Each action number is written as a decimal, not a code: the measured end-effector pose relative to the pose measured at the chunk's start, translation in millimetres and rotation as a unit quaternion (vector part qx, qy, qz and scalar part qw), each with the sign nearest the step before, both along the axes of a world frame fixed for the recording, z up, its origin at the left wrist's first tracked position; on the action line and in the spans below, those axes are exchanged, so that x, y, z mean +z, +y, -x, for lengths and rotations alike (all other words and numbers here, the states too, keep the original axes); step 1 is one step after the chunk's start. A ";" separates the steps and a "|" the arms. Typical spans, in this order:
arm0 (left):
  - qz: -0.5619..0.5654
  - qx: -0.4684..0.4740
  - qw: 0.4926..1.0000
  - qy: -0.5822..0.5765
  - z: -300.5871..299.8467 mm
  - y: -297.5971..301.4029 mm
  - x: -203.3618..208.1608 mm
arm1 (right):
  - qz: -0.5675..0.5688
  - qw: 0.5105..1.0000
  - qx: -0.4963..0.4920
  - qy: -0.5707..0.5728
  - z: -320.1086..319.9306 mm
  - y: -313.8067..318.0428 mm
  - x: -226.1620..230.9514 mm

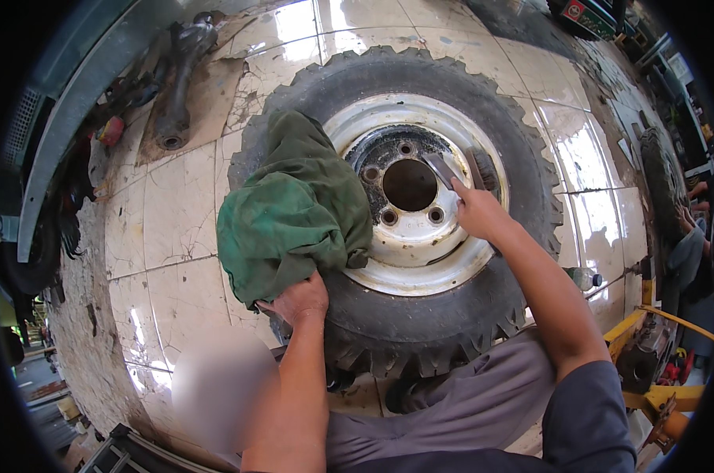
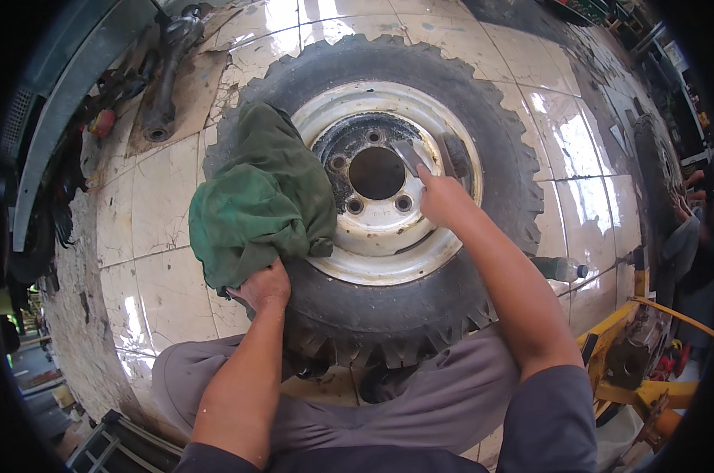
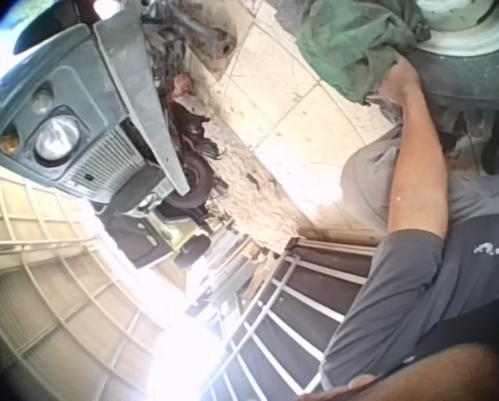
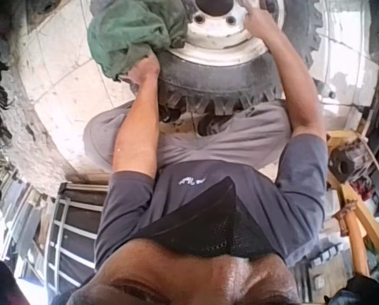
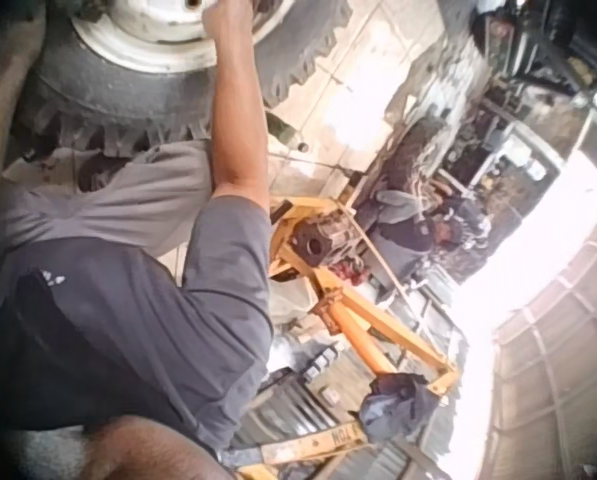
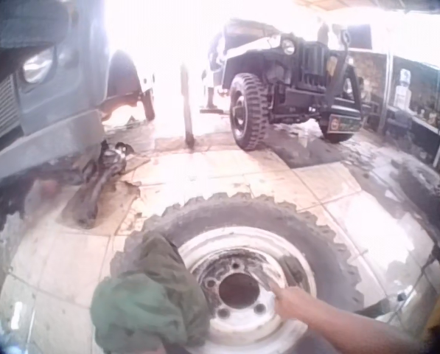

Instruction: The person sits on the floor and cleans a large vehicle tire. They use a green cloth to wipe the tire's surface and a metal scraper to remove debris from the rim and lug nut holes.

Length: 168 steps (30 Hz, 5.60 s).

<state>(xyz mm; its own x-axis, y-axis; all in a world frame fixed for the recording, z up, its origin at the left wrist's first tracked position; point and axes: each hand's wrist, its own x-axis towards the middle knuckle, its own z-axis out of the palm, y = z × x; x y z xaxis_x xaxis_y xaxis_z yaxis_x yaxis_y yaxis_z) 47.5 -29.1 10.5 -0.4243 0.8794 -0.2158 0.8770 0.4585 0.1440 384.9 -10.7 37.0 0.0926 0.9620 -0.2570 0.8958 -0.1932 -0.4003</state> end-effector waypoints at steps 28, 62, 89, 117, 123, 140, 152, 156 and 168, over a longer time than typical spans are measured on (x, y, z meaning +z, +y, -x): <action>-0.045 -0.021 0.999 0.020 0.3 -2.9 -11.8 | 0.103 0.993 -0.056 -0.013 43.8 15.6 16.2; -0.036 0.002 0.999 0.007 0.3 -5.0 -14.1 | 0.008 1.000 -0.019 0.010 5.9 0.0 10.0; -0.156 -0.007 0.988 0.006 5.5 -1.7 -35.1 | 0.001 1.000 -0.016 -0.011 6.2 8.4 7.1; -0.069 0.004 0.994 -0.087 1.6 -6.8 19.5 | -0.009 0.988 -0.047 -0.147 -16.2 -56.4 58.7; -0.125 0.014 0.990 -0.057 -1.7 -2.6 3.3 | -0.017 0.987 -0.121 -0.105 -24.5 -49.6 44.5; -0.061 0.021 0.995 -0.079 -1.7 0.1 14.7 | -0.045 0.989 -0.113 -0.081 -14.8 -39.9 39.9; -0.045 0.012 0.996 -0.075 -3.6 3.0 16.2 | -0.023 0.980 -0.181 -0.086 -17.8 -35.6 35.4; -0.112 0.030 0.993 -0.028 0.6 1.7 -7.5 | -0.041 0.976 -0.202 -0.062 -15.3 -33.9 36.3; -0.049 0.027 0.998 -0.016 -3.2 5.1 -0.2 | 0.020 0.976 -0.205 0.073 5.0 -19.1 34.7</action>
